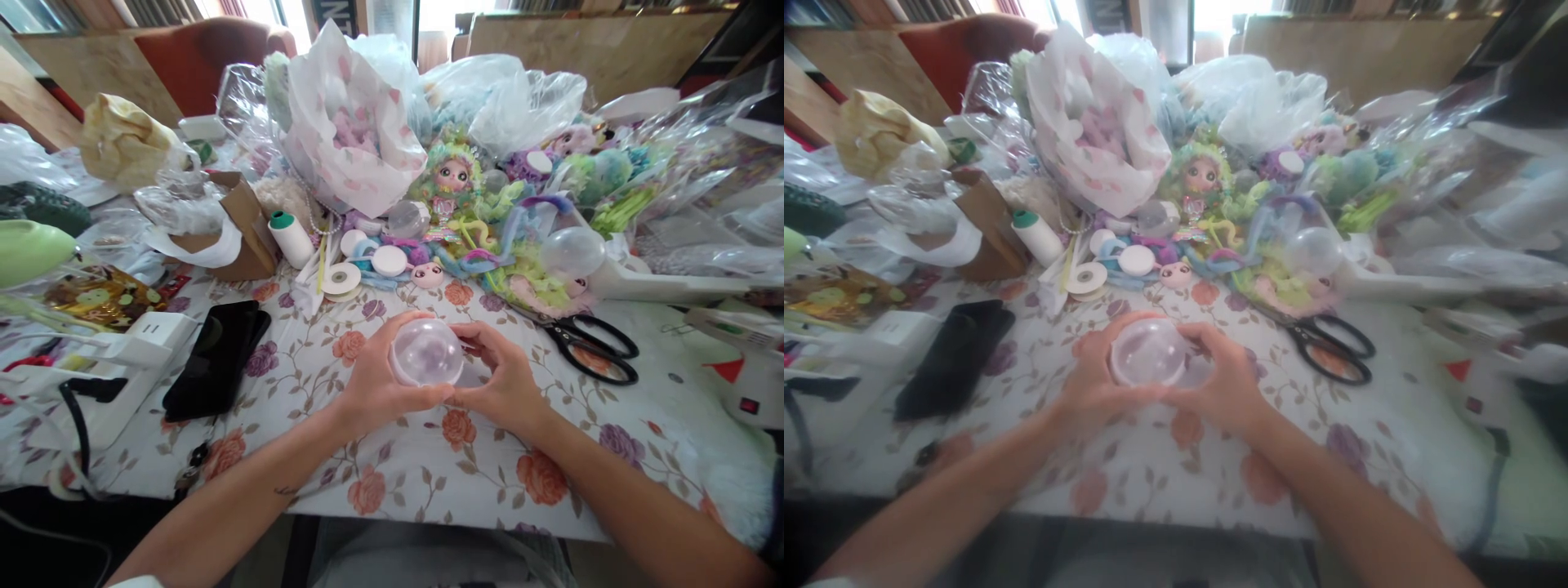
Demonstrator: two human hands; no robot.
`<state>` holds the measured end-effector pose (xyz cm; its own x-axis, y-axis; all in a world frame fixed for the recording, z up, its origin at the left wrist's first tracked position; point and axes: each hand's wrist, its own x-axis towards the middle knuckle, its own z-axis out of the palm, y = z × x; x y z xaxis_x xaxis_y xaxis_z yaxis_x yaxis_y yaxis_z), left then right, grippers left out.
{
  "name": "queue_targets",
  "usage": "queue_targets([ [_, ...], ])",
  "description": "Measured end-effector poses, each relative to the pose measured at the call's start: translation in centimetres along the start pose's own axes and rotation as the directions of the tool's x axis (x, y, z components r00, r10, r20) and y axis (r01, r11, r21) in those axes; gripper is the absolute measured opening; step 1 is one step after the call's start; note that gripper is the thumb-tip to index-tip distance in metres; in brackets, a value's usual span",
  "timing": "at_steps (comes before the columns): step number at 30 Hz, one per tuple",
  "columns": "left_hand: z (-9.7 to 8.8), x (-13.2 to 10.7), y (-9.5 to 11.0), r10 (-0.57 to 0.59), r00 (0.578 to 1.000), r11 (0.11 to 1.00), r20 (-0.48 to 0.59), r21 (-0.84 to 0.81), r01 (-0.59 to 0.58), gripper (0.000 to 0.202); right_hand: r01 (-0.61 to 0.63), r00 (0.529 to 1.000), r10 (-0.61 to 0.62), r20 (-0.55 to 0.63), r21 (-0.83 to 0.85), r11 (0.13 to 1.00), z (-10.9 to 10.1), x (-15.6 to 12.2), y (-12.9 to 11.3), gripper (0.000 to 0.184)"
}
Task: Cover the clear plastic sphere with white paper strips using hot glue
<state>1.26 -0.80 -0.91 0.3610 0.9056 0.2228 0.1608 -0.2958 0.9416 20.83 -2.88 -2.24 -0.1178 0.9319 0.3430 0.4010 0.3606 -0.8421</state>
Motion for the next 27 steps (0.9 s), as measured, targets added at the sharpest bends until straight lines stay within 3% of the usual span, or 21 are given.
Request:
queue_targets([
  [3, -0.4, 0.6, -0.4, 0.041, 0.999, 0.998, 0.032, 0.042, -0.042, 0.083, 0.019, 1.0, -0.02, -0.011, -0.025, 0.999, 0.1, 0.0, 0.3, 0.062],
  [8, -0.8, 1.0, -0.7, 0.275, 0.957, 0.946, 0.097, 0.149, -0.287, 0.089, 0.266, 0.96, -0.274, -0.054, -0.124, 0.956, -0.1, 0.0, 0.4, 0.065],
  [11, -0.7, 0.7, -0.6, 0.33, 0.942, 0.922, 0.06, 0.194, -0.335, 0.086, 0.334, 0.938, -0.344, -0.045, -0.149, 0.931, -0.2, 0.0, 0.5, 0.066],
  [19, -0.6, 0.6, -0.5, 0.319, 0.947, 0.935, 0.04, 0.152, -0.321, 0.09, 0.315, 0.943, -0.323, -0.08, -0.099, 0.944, 0.0, -0.1, 1.0, 0.068],
  [22, -1.2, 0.8, -0.4, 0.339, 0.937, 0.937, 0.087, 0.064, -0.345, 0.098, 0.278, 0.954, -0.285, -0.096, -0.082, 0.957, 0.1, -0.2, 0.9, 0.071],
  [27, -2.2, 1.2, -0.2, 0.341, 0.924, 0.938, 0.173, -0.003, -0.346, 0.095, 0.237, 0.965, -0.237, -0.107, -0.014, 0.971, 0.0, -0.2, 0.9, 0.072],
])
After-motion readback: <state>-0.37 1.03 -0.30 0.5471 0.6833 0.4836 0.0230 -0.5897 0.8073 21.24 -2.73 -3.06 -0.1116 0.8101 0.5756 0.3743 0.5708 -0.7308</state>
